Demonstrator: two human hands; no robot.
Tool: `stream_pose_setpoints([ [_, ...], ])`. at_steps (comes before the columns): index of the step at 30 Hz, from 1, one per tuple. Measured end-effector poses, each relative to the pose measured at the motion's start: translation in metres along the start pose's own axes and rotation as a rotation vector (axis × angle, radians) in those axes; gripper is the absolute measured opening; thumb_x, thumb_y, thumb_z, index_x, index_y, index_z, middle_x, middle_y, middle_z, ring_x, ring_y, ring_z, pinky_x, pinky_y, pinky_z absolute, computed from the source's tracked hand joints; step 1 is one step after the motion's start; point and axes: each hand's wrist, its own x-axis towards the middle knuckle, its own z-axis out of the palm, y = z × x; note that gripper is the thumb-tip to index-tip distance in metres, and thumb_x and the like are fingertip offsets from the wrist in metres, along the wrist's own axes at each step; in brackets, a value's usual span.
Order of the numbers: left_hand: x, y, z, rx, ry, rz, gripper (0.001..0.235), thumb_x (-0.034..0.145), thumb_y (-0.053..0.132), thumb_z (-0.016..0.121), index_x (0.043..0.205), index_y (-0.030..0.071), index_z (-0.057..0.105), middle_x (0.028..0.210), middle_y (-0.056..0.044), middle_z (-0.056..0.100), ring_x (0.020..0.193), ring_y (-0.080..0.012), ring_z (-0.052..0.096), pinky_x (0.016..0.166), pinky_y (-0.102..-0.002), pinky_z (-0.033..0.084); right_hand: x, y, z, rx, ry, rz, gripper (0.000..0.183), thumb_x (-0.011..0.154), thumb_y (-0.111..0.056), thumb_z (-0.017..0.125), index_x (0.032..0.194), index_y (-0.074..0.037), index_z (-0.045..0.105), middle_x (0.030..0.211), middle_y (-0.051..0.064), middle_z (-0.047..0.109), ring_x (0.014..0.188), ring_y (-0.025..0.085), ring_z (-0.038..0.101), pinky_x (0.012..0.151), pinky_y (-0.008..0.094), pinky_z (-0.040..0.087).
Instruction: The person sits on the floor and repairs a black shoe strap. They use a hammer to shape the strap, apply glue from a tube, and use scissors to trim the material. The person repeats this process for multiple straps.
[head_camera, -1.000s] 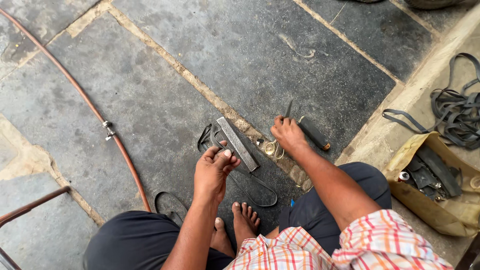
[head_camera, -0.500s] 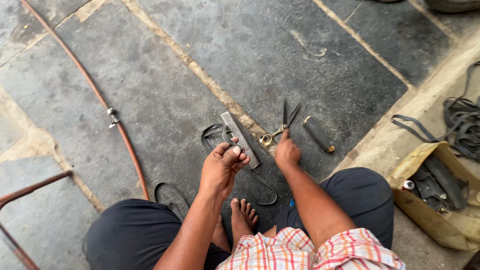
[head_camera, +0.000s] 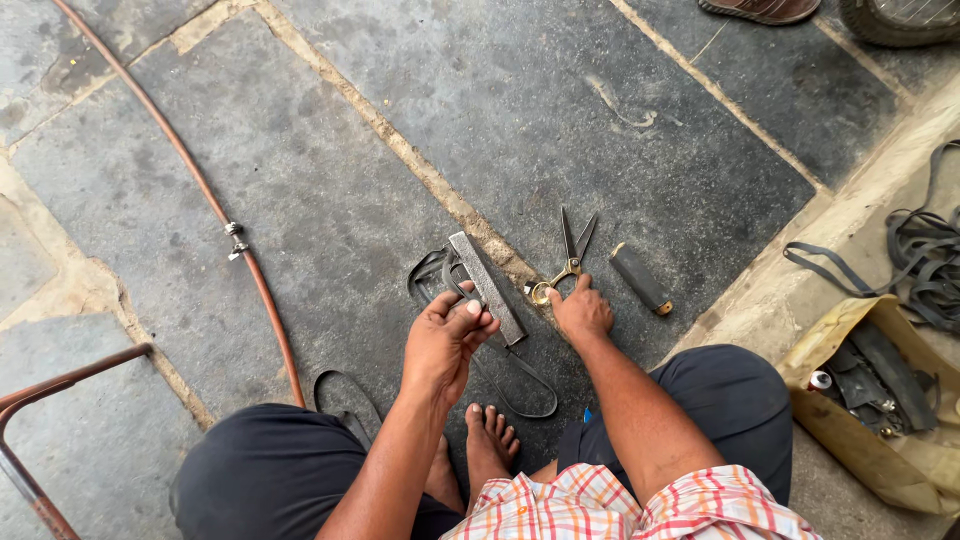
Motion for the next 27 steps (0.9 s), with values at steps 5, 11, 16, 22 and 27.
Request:
stream_pose_setpoints([
  [5,-0.004,0.001,-0.001,0.043,0.028,-0.003,0.045,0.094,-0.002,0.063,0.139,-0.005,0.054,0.089,-0.01,0.069,0.077,-0.0162,0.071,0.077,-0.032,0.064,0.013,0.002,0.022,-0.036,0.052,-0.033,0.065,0.094,-0.051,0.064,0.133,-0.004,0.043,0.121,0.026,0.068,0.111,0.042,0.068,0.09,0.052,0.056],
  [11,0.002,0.0,0.008,0.028,0.008,-0.007,0.047,0.095,0.0,0.063,0.141,-0.003,0.054,0.087,-0.008,0.067,0.076,-0.0141,0.069,0.076,-0.032,0.064,0.033,0.016,0.04,-0.076,0.121,-0.077,0.033,0.106,-0.024,0.054,0.131,-0.004,0.045,0.115,0.024,0.073,0.104,0.041,0.073,0.084,0.05,0.059],
  [16,0.003,0.005,0.01,0.017,0.002,0.007,0.049,0.094,0.001,0.063,0.141,-0.001,0.053,0.086,-0.009,0.068,0.075,-0.016,0.071,0.075,-0.032,0.063,0.029,0.013,0.029,0.109,-0.127,0.127,0.045,0.099,-0.018,0.06,0.139,-0.006,0.042,0.107,0.016,0.072,0.093,0.03,0.075,0.078,0.042,0.061],
  [22,0.002,0.006,0.008,-0.053,-0.014,0.047,0.043,0.095,0.002,0.066,0.137,-0.004,0.057,0.089,-0.008,0.069,0.076,-0.0153,0.071,0.076,-0.033,0.064,0.011,-0.003,-0.006,0.116,-0.056,0.021,0.035,0.095,-0.026,0.069,0.125,-0.01,0.061,0.106,0.012,0.064,0.094,0.029,0.067,0.078,0.044,0.052],
  [27,0.005,0.011,0.003,-0.115,-0.03,0.107,0.038,0.095,0.002,0.066,0.131,-0.003,0.058,0.091,-0.008,0.07,0.077,-0.0153,0.072,0.079,-0.035,0.065,-0.06,-0.039,-0.064,0.326,-0.07,-0.198,0.044,0.089,-0.023,0.069,0.13,-0.013,0.057,0.098,0.011,0.074,0.09,0.026,0.073,0.078,0.043,0.055],
])
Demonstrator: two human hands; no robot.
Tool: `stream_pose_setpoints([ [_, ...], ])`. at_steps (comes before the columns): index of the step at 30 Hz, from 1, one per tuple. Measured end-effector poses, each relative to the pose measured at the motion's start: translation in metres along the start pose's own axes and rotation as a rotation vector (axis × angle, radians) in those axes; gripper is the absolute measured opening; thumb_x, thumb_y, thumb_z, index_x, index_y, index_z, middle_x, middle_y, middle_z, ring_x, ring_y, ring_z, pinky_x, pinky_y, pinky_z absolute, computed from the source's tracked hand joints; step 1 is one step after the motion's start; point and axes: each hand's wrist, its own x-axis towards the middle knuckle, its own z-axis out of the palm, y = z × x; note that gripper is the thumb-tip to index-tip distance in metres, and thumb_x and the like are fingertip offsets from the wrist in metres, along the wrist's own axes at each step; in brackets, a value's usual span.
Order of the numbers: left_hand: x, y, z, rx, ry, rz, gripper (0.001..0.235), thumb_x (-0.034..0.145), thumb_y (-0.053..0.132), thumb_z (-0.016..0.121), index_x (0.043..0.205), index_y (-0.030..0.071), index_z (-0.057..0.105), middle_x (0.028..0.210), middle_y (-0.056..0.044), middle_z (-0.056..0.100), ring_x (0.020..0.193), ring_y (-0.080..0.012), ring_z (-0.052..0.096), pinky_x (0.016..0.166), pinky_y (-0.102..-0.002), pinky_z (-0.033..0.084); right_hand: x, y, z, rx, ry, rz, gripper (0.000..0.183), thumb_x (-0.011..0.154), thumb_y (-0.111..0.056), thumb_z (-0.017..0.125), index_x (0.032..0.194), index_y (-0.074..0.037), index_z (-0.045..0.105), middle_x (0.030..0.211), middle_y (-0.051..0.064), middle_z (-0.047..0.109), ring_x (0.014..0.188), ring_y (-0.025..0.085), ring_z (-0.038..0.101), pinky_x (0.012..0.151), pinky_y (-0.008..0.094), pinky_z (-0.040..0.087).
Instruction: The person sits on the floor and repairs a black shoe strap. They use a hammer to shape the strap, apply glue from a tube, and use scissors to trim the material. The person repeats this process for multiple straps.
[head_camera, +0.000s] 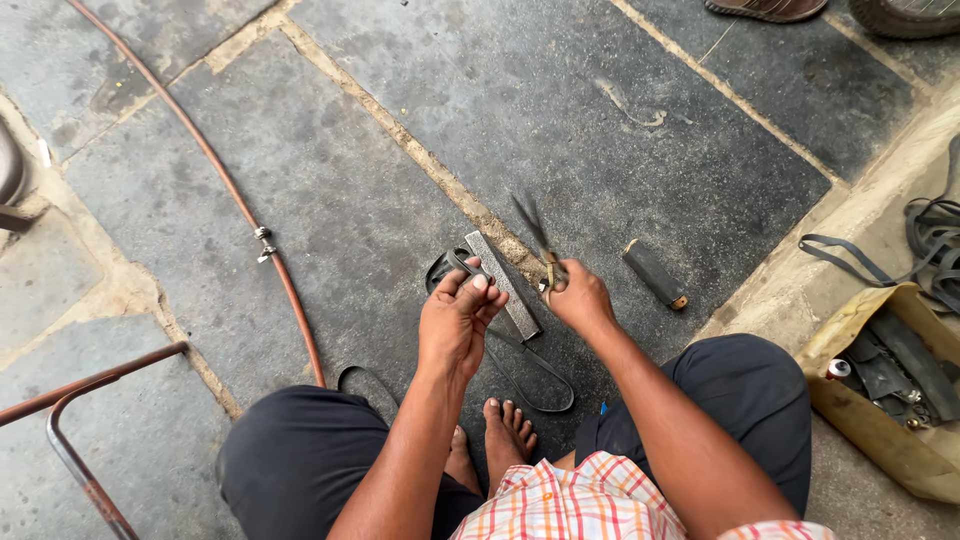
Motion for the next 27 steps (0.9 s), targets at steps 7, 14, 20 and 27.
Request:
stream_pose_setpoints([
  [7,-0.005,0.007,-0.004,-0.034,-0.003,0.092,0.033,0.094,0.001,0.066,0.127,0.0,0.062,0.091,-0.009,0.071,0.078,-0.0156,0.071,0.079,-0.035,0.065,-0.133,-0.057,-0.059,0.081,0.188,-0.492,0.063,0.07,-0.05,0.088,0.111,-0.007,0.067,0.086,0.011,0.071,0.081,0.027,0.072,0.072,0.041,0.056],
  [14,-0.012,0.005,-0.002,0.071,-0.059,0.18,0.032,0.096,0.001,0.065,0.127,0.0,0.062,0.091,-0.004,0.073,0.081,-0.0129,0.071,0.075,-0.032,0.06,-0.179,-0.057,-0.068,-0.002,0.286,-0.615,0.06,0.07,-0.041,0.09,0.11,-0.005,0.065,0.086,0.013,0.069,0.081,0.031,0.071,0.07,0.043,0.056],
  [20,-0.018,0.003,0.003,0.169,-0.057,0.234,0.03,0.097,0.001,0.065,0.127,-0.002,0.062,0.089,-0.005,0.071,0.081,-0.0136,0.071,0.079,-0.034,0.062,-0.188,-0.058,-0.071,-0.068,0.249,-0.558,0.053,0.074,-0.039,0.089,0.107,-0.007,0.064,0.085,0.012,0.068,0.082,0.029,0.072,0.071,0.042,0.057],
  [27,-0.019,-0.012,0.001,0.202,-0.029,0.227,0.023,0.097,0.002,0.065,0.119,-0.003,0.062,0.086,-0.006,0.071,0.078,-0.0146,0.071,0.078,-0.035,0.064,-0.188,-0.053,-0.065,-0.075,0.194,-0.503,0.052,0.076,-0.039,0.088,0.105,-0.005,0.061,0.085,0.013,0.069,0.082,0.029,0.073,0.071,0.043,0.057],
])
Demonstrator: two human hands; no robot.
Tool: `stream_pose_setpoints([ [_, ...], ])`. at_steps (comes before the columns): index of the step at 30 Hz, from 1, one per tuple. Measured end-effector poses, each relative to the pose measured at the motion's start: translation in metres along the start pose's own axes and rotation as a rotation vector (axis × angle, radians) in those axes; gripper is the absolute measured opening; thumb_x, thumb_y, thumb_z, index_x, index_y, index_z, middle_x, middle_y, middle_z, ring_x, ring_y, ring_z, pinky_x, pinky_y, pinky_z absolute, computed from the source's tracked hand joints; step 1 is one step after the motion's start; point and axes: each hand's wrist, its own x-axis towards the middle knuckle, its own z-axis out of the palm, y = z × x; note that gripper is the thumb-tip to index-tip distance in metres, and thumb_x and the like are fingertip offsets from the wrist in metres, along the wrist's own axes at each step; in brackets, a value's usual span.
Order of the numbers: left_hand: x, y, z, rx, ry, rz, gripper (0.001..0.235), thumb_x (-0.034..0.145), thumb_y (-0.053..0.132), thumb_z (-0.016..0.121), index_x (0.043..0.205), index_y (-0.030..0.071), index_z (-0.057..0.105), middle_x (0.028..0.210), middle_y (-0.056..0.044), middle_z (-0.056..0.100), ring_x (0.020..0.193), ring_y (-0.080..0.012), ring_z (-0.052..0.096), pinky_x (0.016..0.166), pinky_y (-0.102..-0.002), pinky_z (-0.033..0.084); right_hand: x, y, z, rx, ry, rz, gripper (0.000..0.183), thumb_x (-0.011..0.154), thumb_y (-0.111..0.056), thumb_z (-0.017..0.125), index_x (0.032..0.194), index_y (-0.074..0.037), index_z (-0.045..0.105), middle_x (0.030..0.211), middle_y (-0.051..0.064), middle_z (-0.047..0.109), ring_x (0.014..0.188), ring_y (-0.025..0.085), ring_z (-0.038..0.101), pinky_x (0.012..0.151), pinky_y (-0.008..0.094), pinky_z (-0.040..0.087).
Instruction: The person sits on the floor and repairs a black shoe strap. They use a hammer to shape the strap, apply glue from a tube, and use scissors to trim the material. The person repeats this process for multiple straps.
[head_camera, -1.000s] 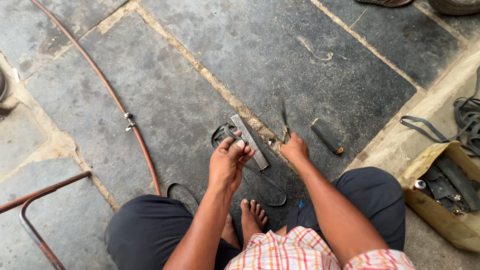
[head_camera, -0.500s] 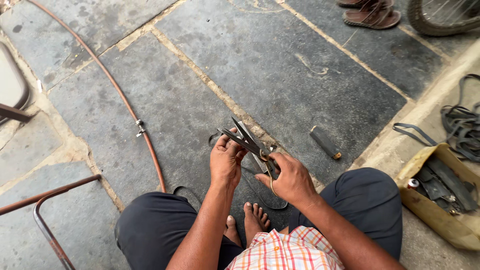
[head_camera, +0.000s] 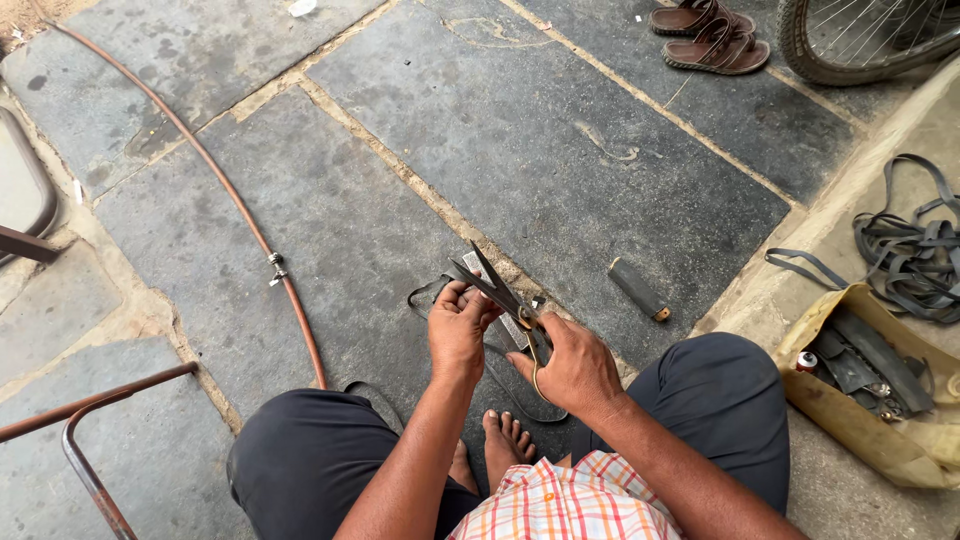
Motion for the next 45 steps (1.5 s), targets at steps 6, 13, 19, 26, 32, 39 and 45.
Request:
stream_pose_setpoints([
  [6,-0.001,-0.006,-0.001,0.026,0.026,-0.01,0.019,0.095,0.002,0.066,0.113,-0.003,0.061,0.088,-0.009,0.074,0.076,-0.0159,0.072,0.074,-0.033,0.063,-0.006,0.008,0.014,0.087,0.104,-0.038,0.046,0.075,-0.028,0.085,0.109,-0.004,0.063,0.084,0.017,0.07,0.08,0.035,0.072,0.07,0.045,0.056],
  [13,-0.002,-0.01,-0.001,0.041,0.024,-0.011,0.019,0.095,0.002,0.069,0.11,-0.005,0.06,0.09,-0.011,0.075,0.076,-0.0164,0.072,0.074,-0.033,0.062,-0.006,0.021,0.029,0.091,0.115,-0.062,0.035,0.08,-0.021,0.077,0.107,-0.003,0.063,0.08,0.017,0.069,0.073,0.034,0.072,0.064,0.045,0.056],
  [19,-0.003,-0.008,0.001,0.051,0.027,-0.026,0.021,0.093,0.002,0.069,0.112,-0.005,0.061,0.09,-0.011,0.075,0.077,-0.0168,0.072,0.074,-0.033,0.062,-0.006,0.032,0.035,0.08,0.089,-0.077,0.033,0.083,-0.02,0.075,0.107,-0.001,0.062,0.074,0.016,0.067,0.067,0.032,0.072,0.059,0.043,0.055],
  [26,0.0,-0.008,0.0,0.028,0.044,-0.094,0.02,0.092,0.001,0.069,0.11,-0.003,0.061,0.086,-0.01,0.073,0.077,-0.0177,0.073,0.077,-0.036,0.065,-0.008,0.042,0.042,0.064,0.051,-0.047,0.024,0.089,-0.022,0.073,0.104,-0.005,0.065,0.067,0.011,0.067,0.06,0.024,0.072,0.053,0.04,0.056],
  [32,0.002,-0.006,-0.005,-0.045,-0.007,-0.224,0.012,0.096,0.01,0.07,0.094,0.001,0.062,0.083,-0.01,0.07,0.073,-0.0196,0.072,0.075,-0.036,0.064,0.004,0.067,-0.001,0.091,0.114,0.402,0.043,0.078,-0.043,0.084,0.102,-0.01,0.07,0.08,0.011,0.074,0.072,0.028,0.074,0.069,0.044,0.058],
  [39,-0.002,-0.001,-0.008,-0.085,-0.024,-0.264,0.02,0.101,0.022,0.061,0.092,0.005,0.064,0.082,-0.01,0.071,0.073,-0.0186,0.071,0.073,-0.037,0.063,-0.065,0.206,-0.095,-0.316,0.362,0.506,0.051,0.086,-0.047,0.079,0.116,-0.008,0.067,0.089,0.015,0.073,0.084,0.034,0.073,0.077,0.049,0.057],
  [45,-0.005,-0.011,-0.01,0.066,-0.013,-0.244,0.02,0.099,0.024,0.061,0.097,0.004,0.063,0.085,-0.013,0.072,0.074,-0.0219,0.072,0.07,-0.037,0.062,-0.183,0.332,-0.054,-0.539,0.21,0.785,0.055,0.081,-0.048,0.081,0.114,-0.006,0.067,0.086,0.026,0.072,0.083,0.045,0.07,0.071,0.055,0.056],
])
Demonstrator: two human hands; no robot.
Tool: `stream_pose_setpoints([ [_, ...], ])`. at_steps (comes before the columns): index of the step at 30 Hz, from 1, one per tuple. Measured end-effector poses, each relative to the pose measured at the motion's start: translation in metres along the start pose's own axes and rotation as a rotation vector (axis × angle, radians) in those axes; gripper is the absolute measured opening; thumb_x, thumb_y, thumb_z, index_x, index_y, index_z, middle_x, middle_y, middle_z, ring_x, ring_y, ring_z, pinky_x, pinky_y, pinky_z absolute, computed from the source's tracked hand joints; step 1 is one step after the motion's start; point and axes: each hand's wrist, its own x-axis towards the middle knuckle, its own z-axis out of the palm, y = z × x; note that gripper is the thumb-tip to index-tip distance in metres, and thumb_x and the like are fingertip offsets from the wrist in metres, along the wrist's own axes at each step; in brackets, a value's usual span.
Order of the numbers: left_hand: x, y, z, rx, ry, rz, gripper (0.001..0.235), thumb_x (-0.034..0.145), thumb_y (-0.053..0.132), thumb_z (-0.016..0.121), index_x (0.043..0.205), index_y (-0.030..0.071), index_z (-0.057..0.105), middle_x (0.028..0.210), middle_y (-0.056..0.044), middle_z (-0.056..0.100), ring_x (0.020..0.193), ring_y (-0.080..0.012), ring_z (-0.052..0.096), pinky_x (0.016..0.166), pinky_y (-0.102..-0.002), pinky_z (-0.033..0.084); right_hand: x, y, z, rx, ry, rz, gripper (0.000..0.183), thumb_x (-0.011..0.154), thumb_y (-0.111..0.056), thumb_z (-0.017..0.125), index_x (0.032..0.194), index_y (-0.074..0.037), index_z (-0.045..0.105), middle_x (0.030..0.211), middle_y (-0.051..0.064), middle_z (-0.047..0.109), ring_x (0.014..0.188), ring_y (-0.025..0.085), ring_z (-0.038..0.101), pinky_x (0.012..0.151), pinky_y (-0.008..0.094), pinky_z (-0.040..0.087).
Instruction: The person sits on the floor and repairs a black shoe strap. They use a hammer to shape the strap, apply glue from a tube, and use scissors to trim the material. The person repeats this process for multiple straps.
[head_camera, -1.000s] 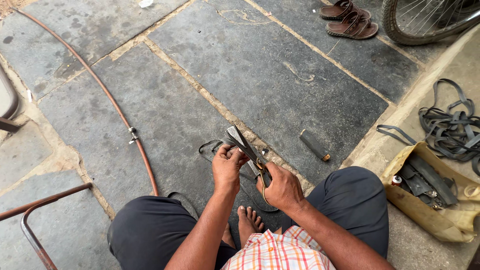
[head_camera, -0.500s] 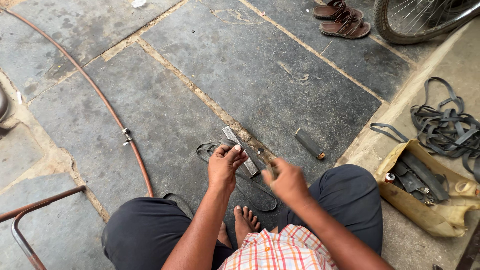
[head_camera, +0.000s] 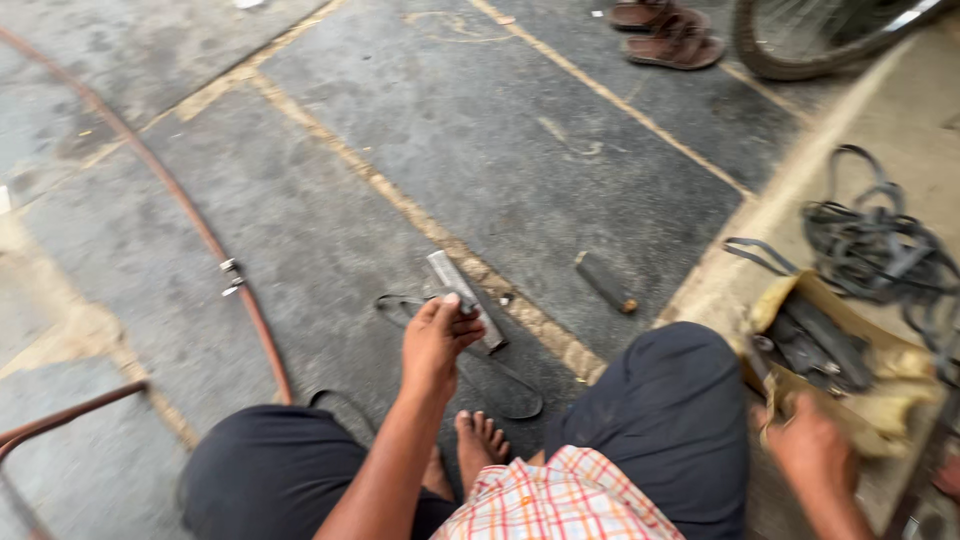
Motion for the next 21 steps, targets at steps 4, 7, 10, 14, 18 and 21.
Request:
stream_pose_setpoints([
  [4,-0.003,-0.007,0.001,0.062,-0.013,-0.013,0.018,0.097,0.021,0.062,0.101,0.003,0.063,0.092,-0.016,0.074,0.078,-0.0259,0.073,0.07,-0.037,0.061,-0.049,0.053,0.074,-0.012,-0.094,-0.038,0.053,0.085,-0.018,0.065,0.135,-0.001,0.058,0.076,0.024,0.071,0.07,0.042,0.072,0.066,0.055,0.056],
  [7,-0.005,-0.006,0.0,0.118,0.033,-0.039,0.013,0.097,0.015,0.06,0.099,0.003,0.057,0.092,-0.015,0.075,0.078,-0.026,0.074,0.072,-0.038,0.062,-0.069,0.066,0.099,0.03,-0.235,0.032,0.029,0.105,-0.018,0.047,0.124,-0.002,0.062,0.086,0.021,0.072,0.08,0.039,0.071,0.072,0.054,0.057],
  [10,-0.01,-0.002,0.002,0.158,-0.042,0.007,0.01,0.096,0.011,0.063,0.099,0.006,0.054,0.086,-0.012,0.071,0.073,-0.0223,0.071,0.068,-0.037,0.061,-0.075,0.063,0.091,-0.028,-0.185,-0.132,0.036,0.09,-0.01,0.052,0.124,-0.006,0.059,0.102,0.02,0.072,0.094,0.039,0.072,0.077,0.051,0.058],
  [14,-0.024,0.011,0.011,0.546,-0.11,0.024,0.021,0.097,0.015,0.063,0.108,-0.002,0.068,0.078,-0.013,0.069,0.065,-0.0205,0.064,0.062,-0.035,0.056,-0.038,0.003,0.009,-0.024,-0.302,-0.053,0.037,0.094,-0.018,0.058,0.131,-0.012,0.061,0.113,0.015,0.072,0.106,0.035,0.07,0.089,0.047,0.056],
  [18,-0.059,0.007,0.036,1.02,-0.139,-0.027,0.027,0.095,0.023,0.066,0.111,0.004,0.076,0.072,-0.007,0.07,0.064,-0.0184,0.064,0.061,-0.034,0.055,-0.018,-0.106,-0.09,0.472,0.149,-0.384,0.049,0.082,-0.025,0.078,0.128,-0.013,0.067,0.119,0.014,0.07,0.112,0.036,0.065,0.099,0.045,0.051],
  [21,-0.087,0.009,0.054,1.09,-0.394,0.138,0.026,0.094,0.025,0.067,0.099,0.001,0.075,0.072,-0.005,0.071,0.067,-0.0156,0.065,0.064,-0.032,0.053,-0.036,-0.203,-0.119,0.833,-0.047,-0.893,0.065,0.068,-0.021,0.083,0.129,-0.006,0.064,0.133,0.016,0.064,0.127,0.034,0.057,0.107,0.044,0.042],
])
